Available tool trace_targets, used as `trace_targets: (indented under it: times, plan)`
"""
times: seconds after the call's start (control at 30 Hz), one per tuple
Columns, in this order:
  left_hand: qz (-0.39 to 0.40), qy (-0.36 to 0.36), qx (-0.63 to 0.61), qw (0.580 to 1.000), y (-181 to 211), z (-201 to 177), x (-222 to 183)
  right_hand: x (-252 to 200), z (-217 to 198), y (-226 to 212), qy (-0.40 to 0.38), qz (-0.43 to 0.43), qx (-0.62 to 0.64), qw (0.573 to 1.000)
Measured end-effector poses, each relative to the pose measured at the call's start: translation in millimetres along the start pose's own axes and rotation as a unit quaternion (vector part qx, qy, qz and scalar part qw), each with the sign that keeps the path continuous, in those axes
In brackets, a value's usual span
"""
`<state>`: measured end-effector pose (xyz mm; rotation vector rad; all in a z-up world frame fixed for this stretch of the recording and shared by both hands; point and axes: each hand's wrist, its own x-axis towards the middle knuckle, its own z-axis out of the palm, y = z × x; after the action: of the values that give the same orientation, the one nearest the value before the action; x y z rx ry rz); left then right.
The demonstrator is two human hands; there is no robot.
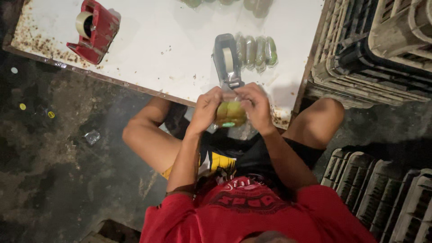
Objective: The person uses a tape dispenser to seal plastic bags containing green items and places the finished bags into a plastic crate.
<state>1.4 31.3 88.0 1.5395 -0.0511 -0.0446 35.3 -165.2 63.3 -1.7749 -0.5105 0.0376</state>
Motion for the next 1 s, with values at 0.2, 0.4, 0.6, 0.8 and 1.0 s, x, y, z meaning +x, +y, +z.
trace_targets:
  times: [0.2,0.4,0.6,0.8,1.0]
  plan:
    - [-0.042,0.114,0.064,0.99,-27,11,8,-5,9,6,0.032,0.039,0.056,0.997]
    - [-0.071,0.028,-0.305,0.949,-37,2,12,-10,11,30,0.048,0.132,0.328,0.934]
    - [0.109,0.035,0.141,0.983,-6,7,4,4,8,26,0.039,0.15,0.186,0.97]
    - [-0.1,0.054,0.037,0.993,11,9,12,1,19,23,0.072,0.082,0.184,0.977]
    - [0.048,0.105,0.141,0.983,3,11,5,6,15,6,0.077,0.042,0.062,0.994]
